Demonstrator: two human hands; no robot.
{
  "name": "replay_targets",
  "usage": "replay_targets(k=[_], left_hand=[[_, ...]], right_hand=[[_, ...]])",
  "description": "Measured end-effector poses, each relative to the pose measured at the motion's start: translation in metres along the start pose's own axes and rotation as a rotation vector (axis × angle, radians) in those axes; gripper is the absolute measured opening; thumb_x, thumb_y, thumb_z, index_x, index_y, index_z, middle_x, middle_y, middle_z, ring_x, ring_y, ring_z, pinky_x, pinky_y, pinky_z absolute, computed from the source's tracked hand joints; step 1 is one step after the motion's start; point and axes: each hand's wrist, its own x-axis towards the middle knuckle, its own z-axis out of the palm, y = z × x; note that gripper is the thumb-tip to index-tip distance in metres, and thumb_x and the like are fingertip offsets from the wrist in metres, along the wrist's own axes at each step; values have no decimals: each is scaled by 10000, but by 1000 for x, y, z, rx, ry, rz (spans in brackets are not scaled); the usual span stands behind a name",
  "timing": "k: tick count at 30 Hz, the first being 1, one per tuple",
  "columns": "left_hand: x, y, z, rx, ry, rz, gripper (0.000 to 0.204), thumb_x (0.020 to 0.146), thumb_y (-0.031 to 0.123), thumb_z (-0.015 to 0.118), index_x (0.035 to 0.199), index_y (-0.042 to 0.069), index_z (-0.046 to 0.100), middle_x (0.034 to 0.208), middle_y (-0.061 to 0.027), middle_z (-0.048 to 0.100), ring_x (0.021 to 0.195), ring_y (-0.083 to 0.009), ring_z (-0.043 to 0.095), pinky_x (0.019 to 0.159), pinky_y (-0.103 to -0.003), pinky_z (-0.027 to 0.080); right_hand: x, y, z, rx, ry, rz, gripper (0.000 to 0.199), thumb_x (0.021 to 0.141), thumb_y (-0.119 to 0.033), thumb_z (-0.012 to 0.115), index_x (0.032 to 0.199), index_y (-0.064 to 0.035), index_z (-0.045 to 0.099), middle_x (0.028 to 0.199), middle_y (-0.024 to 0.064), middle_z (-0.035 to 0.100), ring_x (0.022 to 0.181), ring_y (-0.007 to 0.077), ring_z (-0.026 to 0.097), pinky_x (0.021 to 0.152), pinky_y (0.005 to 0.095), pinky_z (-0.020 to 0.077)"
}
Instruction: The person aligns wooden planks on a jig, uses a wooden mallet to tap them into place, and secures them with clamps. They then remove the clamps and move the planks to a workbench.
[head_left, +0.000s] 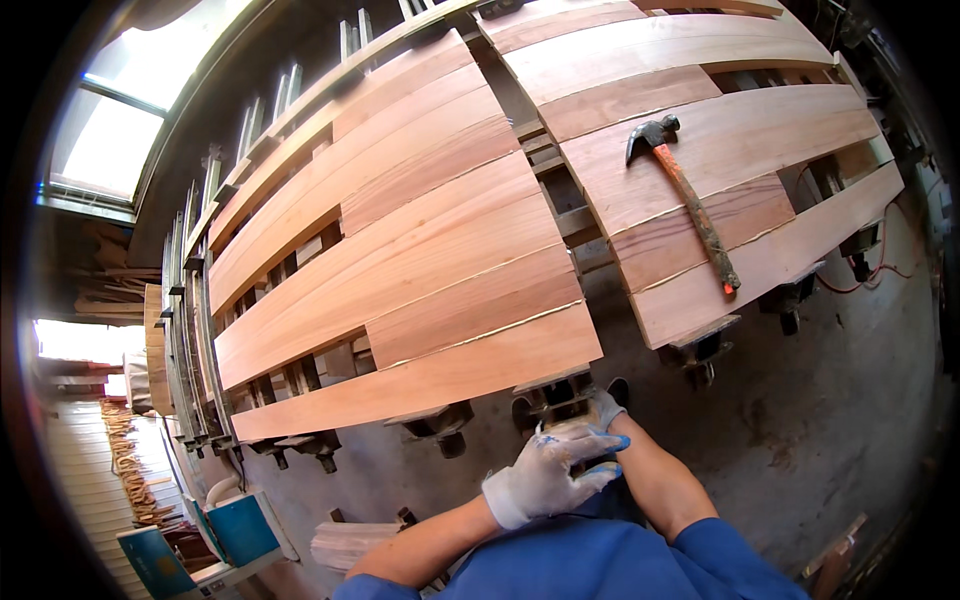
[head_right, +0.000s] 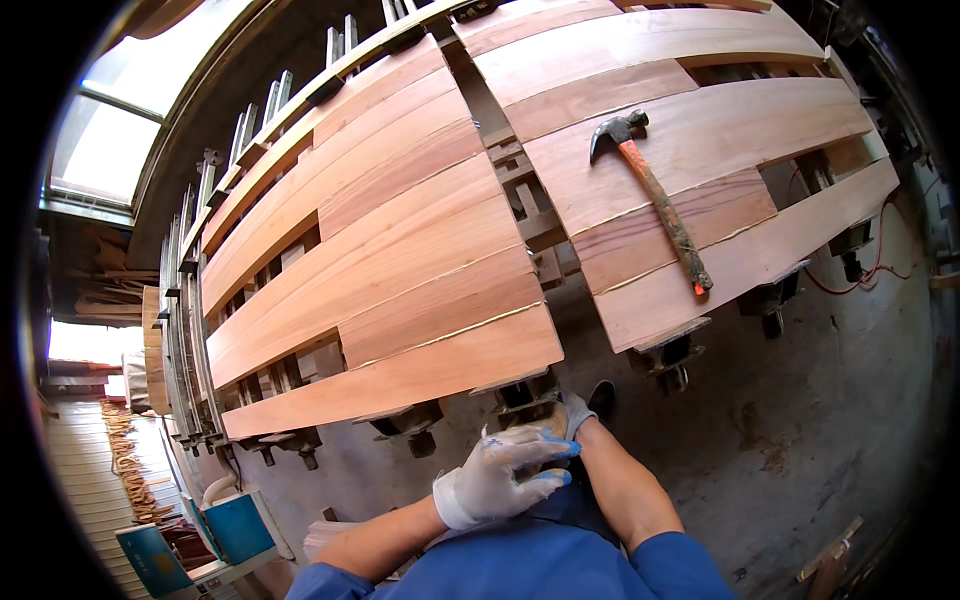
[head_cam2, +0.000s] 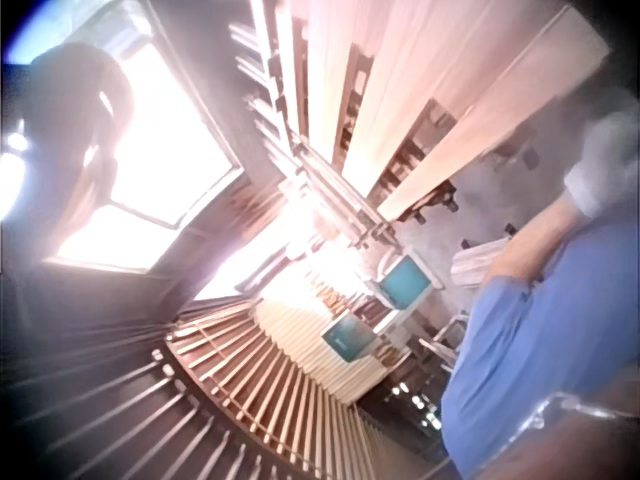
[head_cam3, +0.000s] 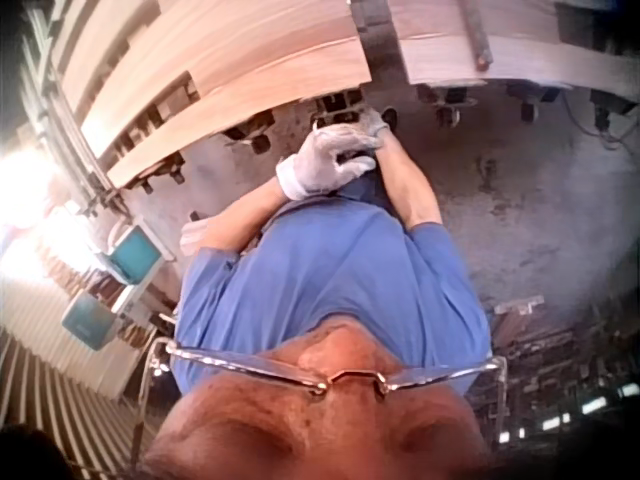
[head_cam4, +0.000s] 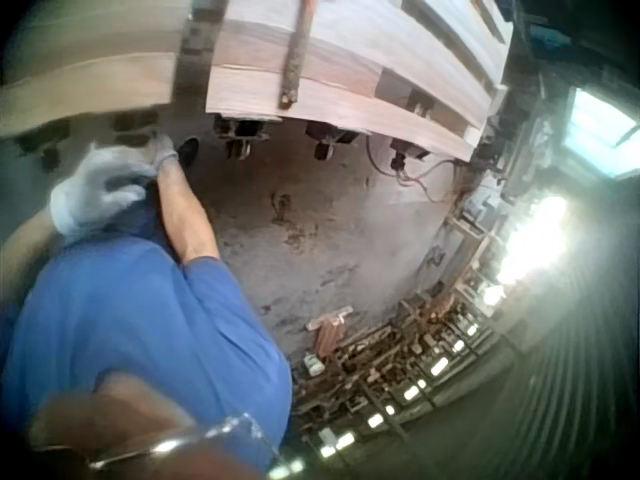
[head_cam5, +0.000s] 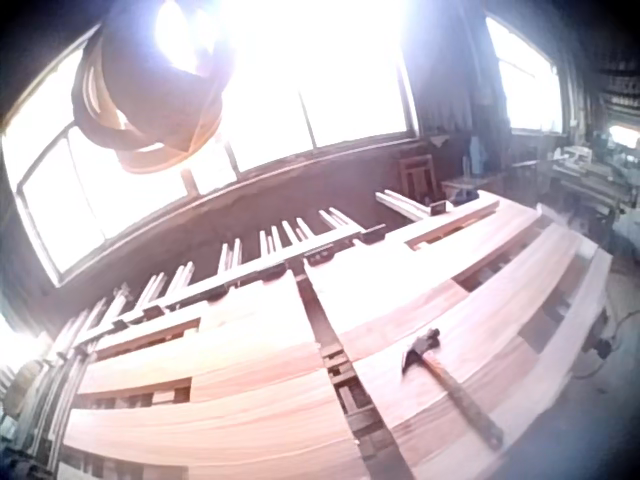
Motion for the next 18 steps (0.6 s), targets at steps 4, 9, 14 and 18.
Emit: replay_targets(k=[4,9,14,18], left_hand=[[-3,-6,0,-74,-38,55,331,835,128,793,1159,71,757,919,-136,750,828,-311,724,748,-397,577],[-2,0,5,-89,11,-21,329,808,61,786,1135,29,764,879,-154,743,779,-307,719,737,-373,572],[-3,-5,7,-40,28,-11,318,812,53,759,1130,50,762,826,-122,724,740,-300,702,687,-386,560],[-3,-3,10,-27,33,-51,338,789,50,755,1126,68,755,777,-98,691,704,-285,683,650,-389,554]], right_hand=[[0,-27,29,18,-13,-37,435,1032,-394,522,1199,-18,660,1124,157,714,996,287,684,868,425,561],[27,-72,72,10,14,-109,448,1037,-403,509,1217,-18,651,1139,160,710,1012,290,682,877,429,561],[32,-76,73,4,34,-88,461,1042,-411,496,1234,-18,643,1155,163,706,1028,293,680,885,433,561],[27,-54,63,1,22,-37,472,1046,-418,486,1248,-18,636,1168,166,702,1041,296,678,892,436,561]])
